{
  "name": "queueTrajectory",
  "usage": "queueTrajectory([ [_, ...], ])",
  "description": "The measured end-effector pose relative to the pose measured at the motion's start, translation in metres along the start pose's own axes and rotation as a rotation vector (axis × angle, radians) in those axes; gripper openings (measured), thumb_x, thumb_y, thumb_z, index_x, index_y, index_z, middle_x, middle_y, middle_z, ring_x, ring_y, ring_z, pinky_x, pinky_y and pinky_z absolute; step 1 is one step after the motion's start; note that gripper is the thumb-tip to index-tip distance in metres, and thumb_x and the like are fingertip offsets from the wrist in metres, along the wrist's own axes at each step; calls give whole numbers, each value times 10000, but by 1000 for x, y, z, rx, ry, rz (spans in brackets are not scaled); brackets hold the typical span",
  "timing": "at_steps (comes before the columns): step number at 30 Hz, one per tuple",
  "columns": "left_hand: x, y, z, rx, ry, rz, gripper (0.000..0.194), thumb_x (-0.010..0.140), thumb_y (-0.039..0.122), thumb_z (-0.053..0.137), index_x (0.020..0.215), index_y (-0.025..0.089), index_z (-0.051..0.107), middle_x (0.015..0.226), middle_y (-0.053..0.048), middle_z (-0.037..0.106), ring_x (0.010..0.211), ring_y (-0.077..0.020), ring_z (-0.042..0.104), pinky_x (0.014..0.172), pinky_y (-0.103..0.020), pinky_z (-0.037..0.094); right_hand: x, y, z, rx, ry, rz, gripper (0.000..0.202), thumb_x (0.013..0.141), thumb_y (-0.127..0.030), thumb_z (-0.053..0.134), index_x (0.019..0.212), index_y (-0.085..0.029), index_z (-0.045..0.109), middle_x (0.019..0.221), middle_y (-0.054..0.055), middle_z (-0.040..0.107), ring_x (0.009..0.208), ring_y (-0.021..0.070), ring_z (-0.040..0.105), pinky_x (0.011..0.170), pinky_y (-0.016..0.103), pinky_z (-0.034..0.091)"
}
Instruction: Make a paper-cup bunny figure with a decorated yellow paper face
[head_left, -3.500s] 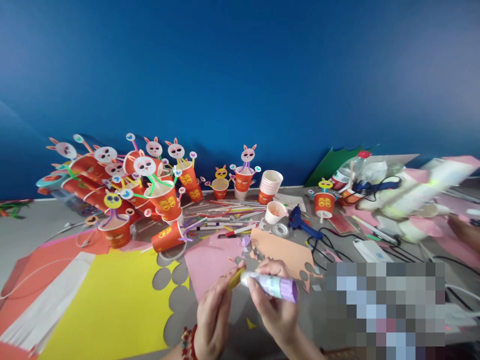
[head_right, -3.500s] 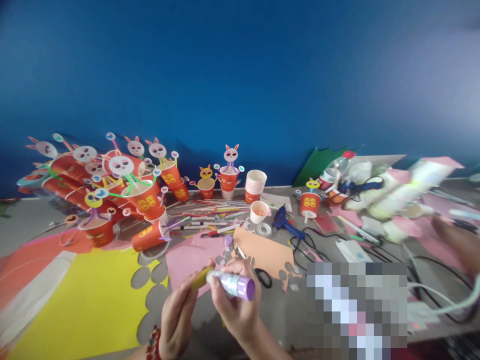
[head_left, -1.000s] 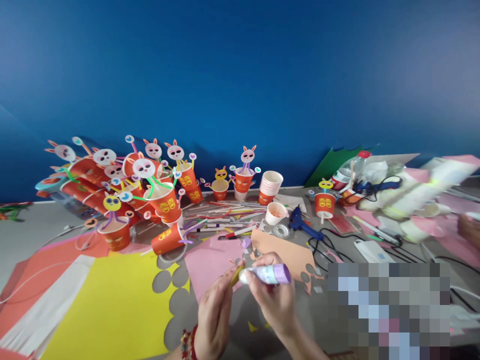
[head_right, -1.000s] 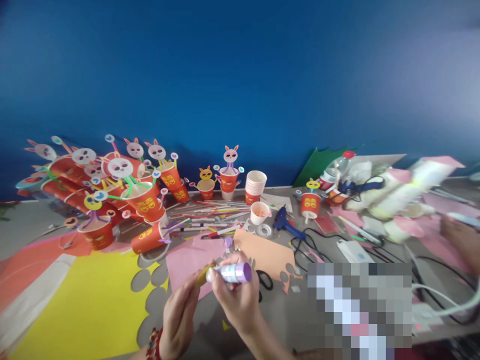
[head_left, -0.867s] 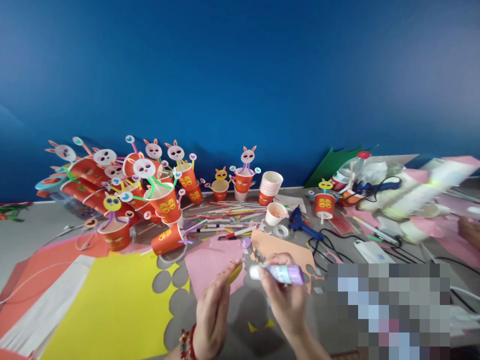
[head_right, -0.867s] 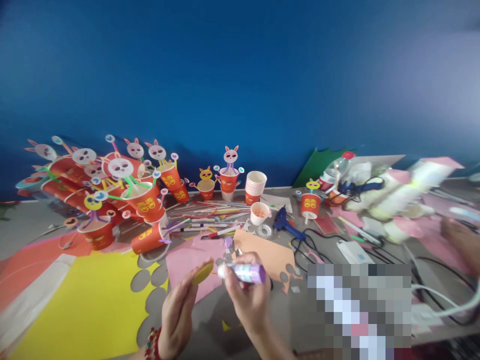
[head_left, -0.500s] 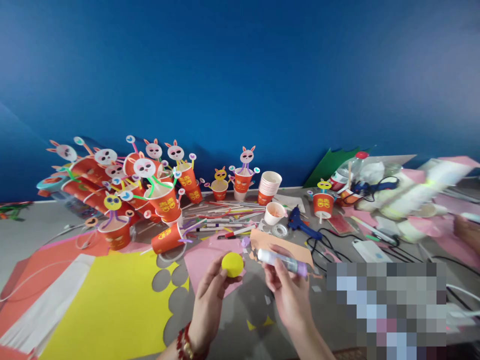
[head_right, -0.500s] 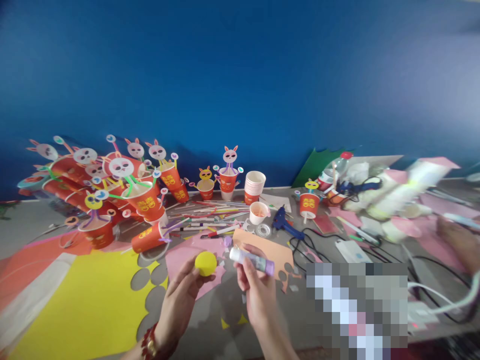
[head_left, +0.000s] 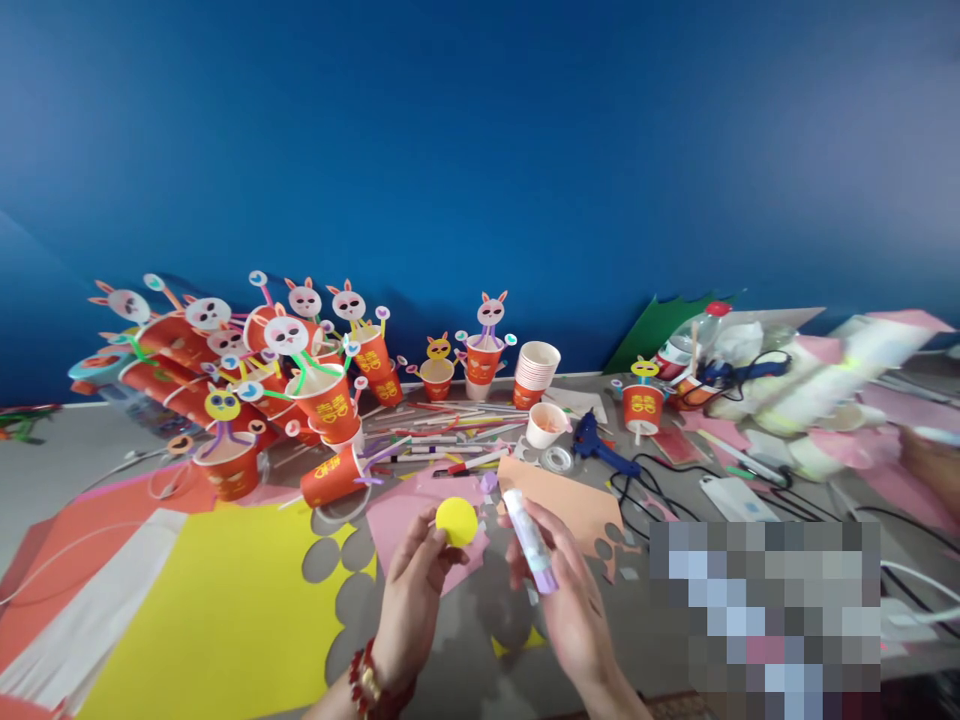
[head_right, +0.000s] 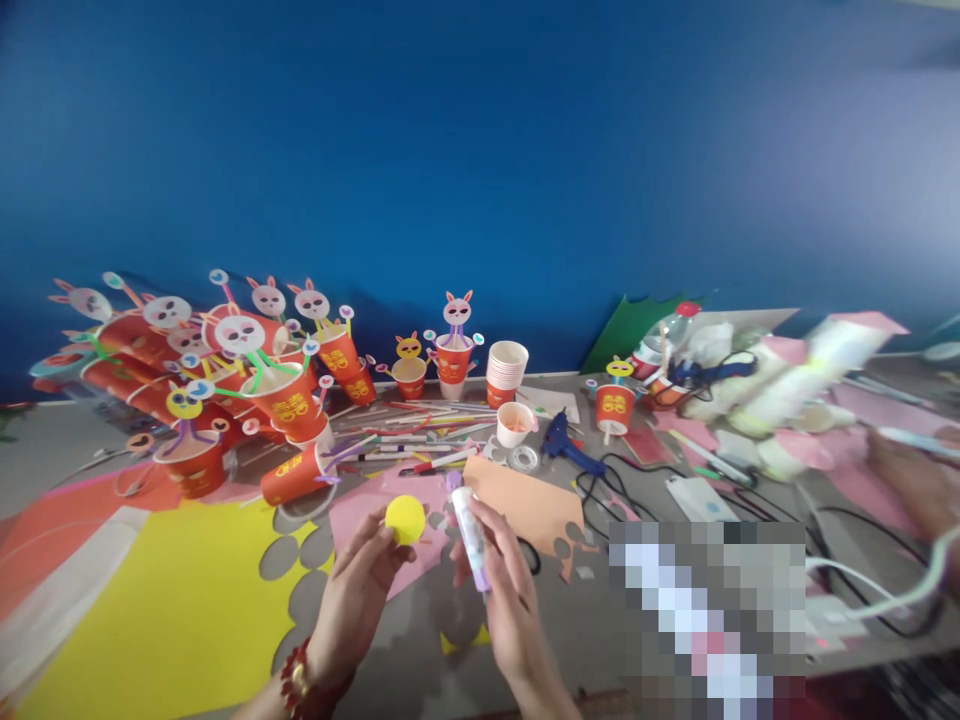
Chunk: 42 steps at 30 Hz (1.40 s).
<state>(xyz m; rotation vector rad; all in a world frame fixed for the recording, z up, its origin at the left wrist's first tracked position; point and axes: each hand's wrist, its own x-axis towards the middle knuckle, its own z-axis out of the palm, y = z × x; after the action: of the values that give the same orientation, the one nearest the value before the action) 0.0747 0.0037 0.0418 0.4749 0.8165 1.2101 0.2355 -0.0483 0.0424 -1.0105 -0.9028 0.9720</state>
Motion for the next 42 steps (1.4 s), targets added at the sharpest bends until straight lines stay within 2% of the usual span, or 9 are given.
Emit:
queueTrajectory([
  [3, 4, 2, -4, -18, 7, 40, 303, 766, 308, 804, 1027, 180, 717, 1005, -76, 723, 796, -171, 682, 711, -292, 589, -2, 3, -2, -118, 113, 46, 369, 929, -429, 640, 1239, -229, 655, 1270, 141, 674, 873, 219, 702, 734, 332, 600],
  [5, 7, 3, -7, -15, 8, 84, 295, 789, 308, 785, 1051, 197, 708, 1035, -67, 718, 799, -166, 680, 731, -305, 590, -2, 5, -6, -140, 153, 61, 437, 898, -422, 690, 1287, -241, 601, 1266, 130, 684, 928, 234, 720, 792, 349, 602],
  [10, 10, 5, -10, 12, 21, 118, 287, 803, 315, 770, 1068, 222, 706, 1080, -56, 706, 836, -175, 674, 715, -288, 575, 8, 8, -29, -119, 143, 105, 681, 821, -438, 776, 1384, -245, 444, 1150, 125, 737, 1002, 258, 723, 820, 341, 596],
  [19, 9, 2, -10, 25, 44, 138, 312, 773, 315, 796, 1058, 214, 720, 1099, -63, 706, 855, -184, 677, 711, -279, 577, 32, 20, -53, -372, 197, 9, 686, 844, -475, 720, 1415, -211, 443, 1180, 160, 723, 1008, 283, 732, 858, 403, 609],
  [24, 10, 1, -13, 41, 34, 108, 338, 766, 332, 801, 1071, 210, 722, 1070, -67, 725, 830, -181, 687, 720, -280, 587, 60, 17, -99, -651, 329, -172, 696, 877, -464, 659, 1458, -178, 403, 1231, 193, 698, 1036, 290, 725, 940, 462, 574],
  [29, 9, -3, -14, 40, 44, 102, 350, 736, 338, 827, 1051, 214, 737, 1115, -69, 718, 845, -188, 691, 722, -281, 595, 88, 17, -139, -914, 428, -228, 665, 865, -455, 612, 1432, -154, 437, 1138, 194, 734, 952, 303, 748, 858, 454, 598],
  [36, 13, -6, -19, 40, 44, 136, 326, 753, 332, 816, 1050, 220, 739, 1128, -71, 714, 860, -191, 688, 727, -289, 589, 100, 31, -142, -1045, 342, -240, 588, 895, -388, 555, 1426, -161, 446, 1150, 181, 733, 958, 290, 750, 805, 412, 618],
  [39, 13, -5, -18, 50, 30, 137, 341, 770, 340, 800, 1083, 225, 728, 1131, -76, 719, 875, -200, 695, 736, -291, 583, 99, 32, -148, -1028, 315, -253, 670, 906, -450, 558, 1466, -125, 385, 1107, 188, 737, 925, 288, 753, 786, 412, 625],
  [42, 12, -3, -16, 67, 16, 121, 363, 783, 351, 786, 1112, 218, 716, 1097, -87, 732, 856, -209, 703, 727, -299, 583, 92, 23, -144, -1060, 375, -366, 760, 894, -512, 599, 1493, -123, 340, 1243, 222, 664, 983, 298, 722, 790, 439, 623],
])
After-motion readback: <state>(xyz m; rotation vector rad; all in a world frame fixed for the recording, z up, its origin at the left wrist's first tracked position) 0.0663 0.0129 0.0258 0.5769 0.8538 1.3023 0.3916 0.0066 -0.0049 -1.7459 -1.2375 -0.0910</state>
